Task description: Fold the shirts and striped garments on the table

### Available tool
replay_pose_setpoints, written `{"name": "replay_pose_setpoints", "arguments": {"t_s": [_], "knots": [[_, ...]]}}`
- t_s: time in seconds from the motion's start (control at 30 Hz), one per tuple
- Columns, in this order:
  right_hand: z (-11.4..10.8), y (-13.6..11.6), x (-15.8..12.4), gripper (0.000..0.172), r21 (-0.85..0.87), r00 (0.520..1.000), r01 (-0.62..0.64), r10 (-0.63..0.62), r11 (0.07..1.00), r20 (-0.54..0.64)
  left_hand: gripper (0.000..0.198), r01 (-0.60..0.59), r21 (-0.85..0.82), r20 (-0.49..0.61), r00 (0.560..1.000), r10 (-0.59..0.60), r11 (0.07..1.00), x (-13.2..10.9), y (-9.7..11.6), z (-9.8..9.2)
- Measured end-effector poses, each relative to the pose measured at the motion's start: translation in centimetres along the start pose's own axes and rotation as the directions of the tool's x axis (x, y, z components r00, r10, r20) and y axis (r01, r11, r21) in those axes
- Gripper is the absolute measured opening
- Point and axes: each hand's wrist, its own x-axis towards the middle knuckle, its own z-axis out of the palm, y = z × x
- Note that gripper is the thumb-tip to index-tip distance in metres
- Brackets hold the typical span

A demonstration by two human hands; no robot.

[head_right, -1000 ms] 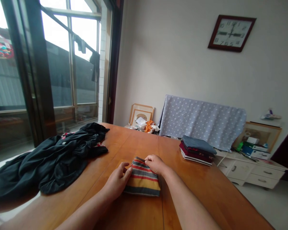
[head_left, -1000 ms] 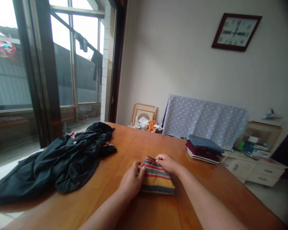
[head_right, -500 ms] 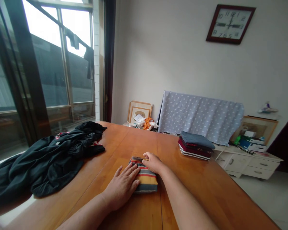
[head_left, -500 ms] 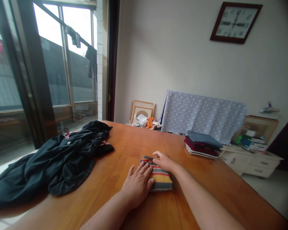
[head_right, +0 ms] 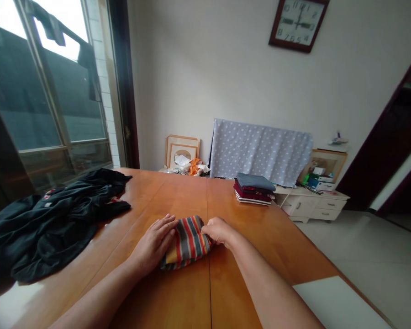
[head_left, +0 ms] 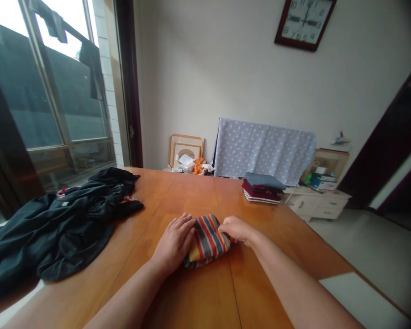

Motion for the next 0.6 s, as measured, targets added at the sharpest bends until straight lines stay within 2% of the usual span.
{"name": "replay_pose_setpoints", "arguments": {"t_s": [0.1,0.27,0.4,0.5,0.6], "knots": [[0.0,0.7,-1.6,0.021,0.037,0.999,-0.025,0.026,0.999,-0.019,0.049,-0.021,-0.060,0.045,0.999,0.024,0.998,0.1,1.1,0.2],[-0.1,1.4,-2.9,0.026,0.207,0.990,0.023,0.006,0.978,-0.140,0.055,0.012,-0.024,0.232,0.973,-0.006,1.000,0.1,2.2,0.3],[-0.4,1.5,-3.8,0.027,0.281,0.981,0.096,-0.043,0.955,-0.187,0.057,0.017,0.003,0.271,0.962,-0.017,1.000,0.0,2.2,0.3],[-0.7,1.3,-4.4,0.043,0.276,0.982,0.119,-0.073,0.954,-0.173,0.057,0.037,-0.004,0.265,0.964,-0.034,0.999,0.0,2.1,0.4],[-1.0,1.2,-5.0,0.065,0.187,0.997,0.061,-0.051,0.980,-0.057,0.058,0.046,0.004,0.260,0.965,-0.046,0.999,0.0,2.0,0.5]]}}
